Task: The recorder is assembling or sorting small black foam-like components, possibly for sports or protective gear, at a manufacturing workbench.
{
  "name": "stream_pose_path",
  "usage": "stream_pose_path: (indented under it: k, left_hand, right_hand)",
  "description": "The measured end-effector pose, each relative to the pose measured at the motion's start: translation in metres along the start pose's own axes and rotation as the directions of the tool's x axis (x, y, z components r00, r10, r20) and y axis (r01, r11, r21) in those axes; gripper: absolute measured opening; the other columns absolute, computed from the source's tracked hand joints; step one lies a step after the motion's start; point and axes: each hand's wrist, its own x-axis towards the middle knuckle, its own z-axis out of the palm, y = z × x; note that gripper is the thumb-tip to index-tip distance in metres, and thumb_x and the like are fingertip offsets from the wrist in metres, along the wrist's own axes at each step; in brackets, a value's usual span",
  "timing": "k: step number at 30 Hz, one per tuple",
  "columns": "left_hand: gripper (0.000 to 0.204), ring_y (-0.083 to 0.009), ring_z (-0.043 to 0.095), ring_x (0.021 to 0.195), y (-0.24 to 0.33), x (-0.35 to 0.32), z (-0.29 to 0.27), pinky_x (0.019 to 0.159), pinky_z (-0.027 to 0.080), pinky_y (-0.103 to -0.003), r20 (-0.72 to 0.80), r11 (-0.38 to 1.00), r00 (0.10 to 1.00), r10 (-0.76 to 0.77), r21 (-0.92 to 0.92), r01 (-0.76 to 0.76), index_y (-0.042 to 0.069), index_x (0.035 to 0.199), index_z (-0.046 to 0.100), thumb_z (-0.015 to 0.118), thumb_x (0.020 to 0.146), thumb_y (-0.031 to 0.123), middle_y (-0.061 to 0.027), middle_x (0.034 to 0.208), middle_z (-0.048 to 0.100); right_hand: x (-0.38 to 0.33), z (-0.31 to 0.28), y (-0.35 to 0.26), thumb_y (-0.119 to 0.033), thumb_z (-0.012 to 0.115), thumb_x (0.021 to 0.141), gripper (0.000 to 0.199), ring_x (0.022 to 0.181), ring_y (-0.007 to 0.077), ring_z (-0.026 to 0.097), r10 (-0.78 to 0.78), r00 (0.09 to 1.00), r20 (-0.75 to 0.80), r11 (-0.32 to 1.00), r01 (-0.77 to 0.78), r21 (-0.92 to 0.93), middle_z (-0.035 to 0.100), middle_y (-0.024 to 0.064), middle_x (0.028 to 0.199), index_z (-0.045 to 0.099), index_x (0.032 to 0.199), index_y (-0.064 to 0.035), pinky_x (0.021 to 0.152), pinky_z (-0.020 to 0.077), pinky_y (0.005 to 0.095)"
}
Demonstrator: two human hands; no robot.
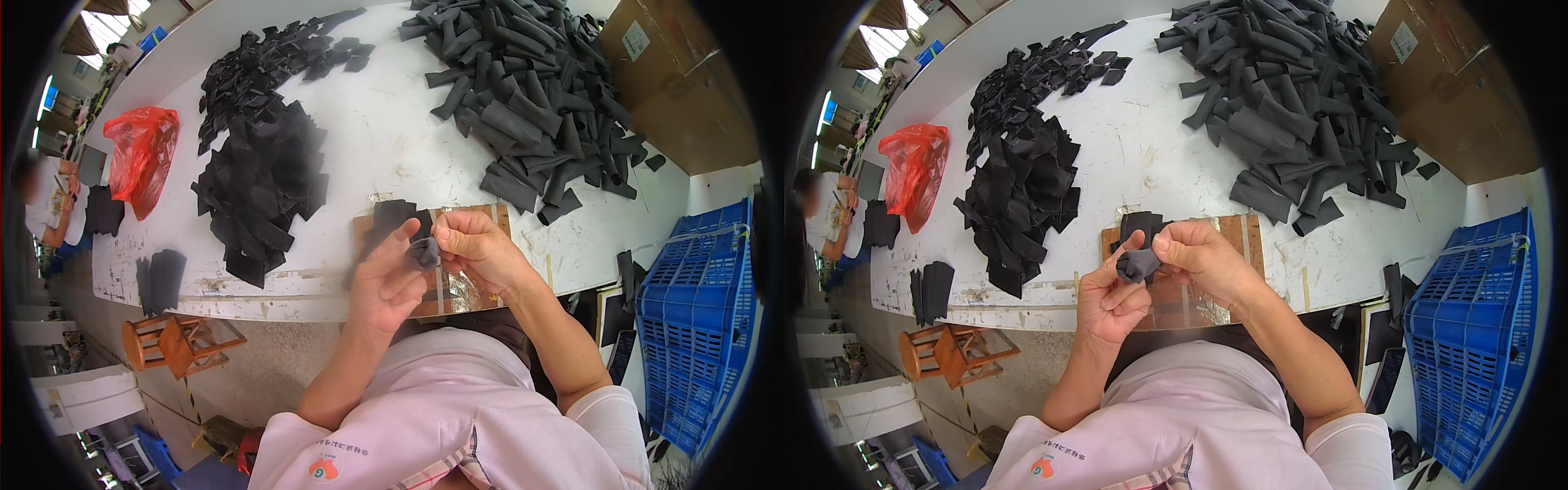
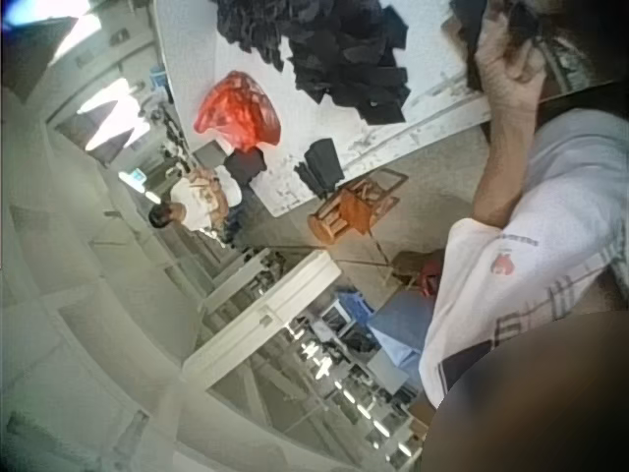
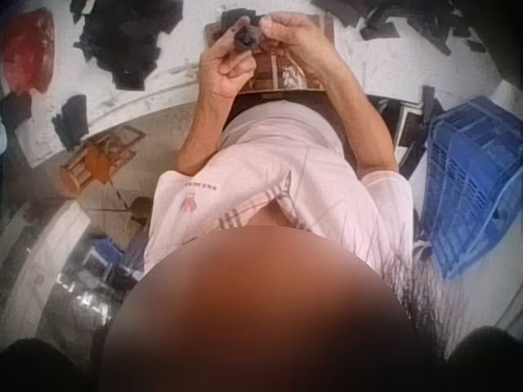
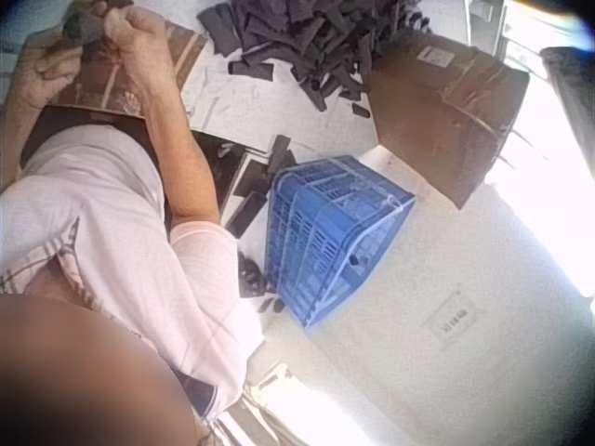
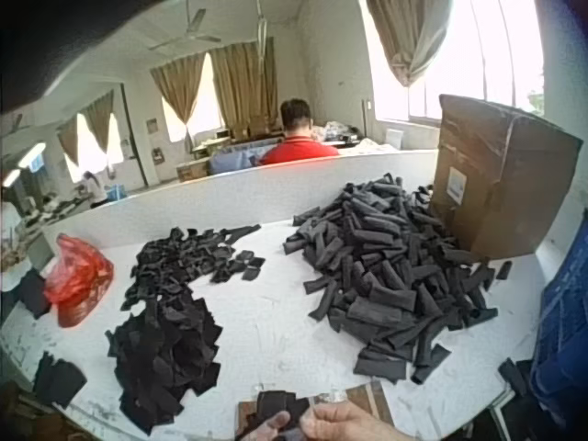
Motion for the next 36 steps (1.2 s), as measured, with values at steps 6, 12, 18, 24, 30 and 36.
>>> stream_pose_path:
  k: [6, 12, 18, 24, 30, 36]
  left_hand:
    - [0.028, -0.0036, 0.032, 0.034, 0.012, 0.008, 0.038, 0.030, 0.023, -0.017, -0.070, 0.912, 0.997, -0.021, -0.409, -0.010, -0.008, 0.111, 0.044, 0.036, 0.086, 0.002, -0.0177, 0.086, 0.059]
    - [0.029, -0.0040, 0.033, 0.034, -0.005, 0.000, -0.004, 0.033, 0.024, -0.016, -0.195, 0.992, 0.979, 0.053, -0.100, -0.073, -0.005, 0.111, 0.043, 0.044, 0.083, 0.002, -0.0137, 0.084, 0.061]
    - [0.039, -0.0025, 0.036, 0.040, -0.018, -0.011, 0.051, 0.036, 0.026, -0.015, 0.116, 0.500, 0.910, 0.397, 0.804, -0.321, -0.002, 0.115, 0.036, 0.055, 0.082, 0.006, -0.0098, 0.081, 0.060]
    - [0.033, -0.0021, 0.037, 0.043, -0.018, -0.008, 0.007, 0.038, 0.028, -0.016, -0.131, 0.741, 0.939, 0.319, 0.651, -0.161, -0.002, 0.112, 0.040, 0.054, 0.084, 0.010, -0.0046, 0.076, 0.057]
    - [0.025, -0.0108, 0.051, 0.079, -0.007, 0.002, 0.022, 0.068, 0.042, -0.021, 0.477, -0.287, 0.743, 0.470, 0.878, -0.383, 0.000, 0.104, 0.054, 0.058, 0.082, 0.013, -0.0072, 0.097, 0.056]
    - [0.010, -0.0178, 0.053, 0.081, -0.006, -0.002, 0.038, 0.073, 0.043, -0.027, 0.469, -0.091, 0.711, 0.525, 0.861, -0.501, -0.002, 0.085, 0.057, 0.056, 0.081, 0.007, -0.0099, 0.088, 0.058]
  right_hand:
    - [0.009, 0.013, -0.018, -0.022, 0.058, 0.082, 0.021, 0.057, 0.0050, 0.039, 0.000, 0.997, 0.072, 0.999, 0.003, -0.039, 0.047, -0.0036, 0.063, 0.054, 0.070, -0.0060, 0.049, 0.0328, 0.0174]
    - [0.011, -0.012, 0.013, -0.026, 0.058, 0.083, 0.025, 0.052, 0.0054, 0.035, 0.035, 0.999, 0.023, 0.999, -0.036, 0.012, 0.043, -0.0032, 0.058, 0.053, 0.068, -0.0061, 0.047, 0.0300, 0.0198]
    - [0.009, -0.001, -0.009, -0.026, 0.058, 0.083, 0.024, 0.055, 0.0050, 0.039, -0.090, 0.978, 0.187, 0.976, 0.124, -0.180, 0.046, -0.0043, 0.061, 0.052, 0.069, -0.0075, 0.049, 0.0332, 0.0193]
    - [0.021, -0.026, 0.025, -0.023, 0.056, 0.085, 0.019, 0.063, 0.0029, 0.041, -0.061, 0.974, 0.218, 0.994, 0.079, -0.077, 0.047, -0.0062, 0.069, 0.053, 0.075, -0.0059, 0.056, 0.0350, 0.0191]
    - [0.014, -0.013, 0.006, -0.028, 0.054, 0.085, 0.027, 0.057, 0.0058, 0.044, -0.092, 0.989, 0.113, 0.934, 0.126, -0.335, 0.050, -0.0016, 0.065, 0.053, 0.074, -0.0036, 0.052, 0.0375, 0.0203]
    - [-0.012, 0.010, -0.028, -0.033, 0.066, 0.070, 0.038, 0.067, 0.0183, 0.055, -0.526, 0.775, 0.349, 0.210, 0.516, -0.830, 0.052, 0.0045, 0.067, 0.055, 0.088, -0.0017, 0.058, 0.0450, 0.0309]
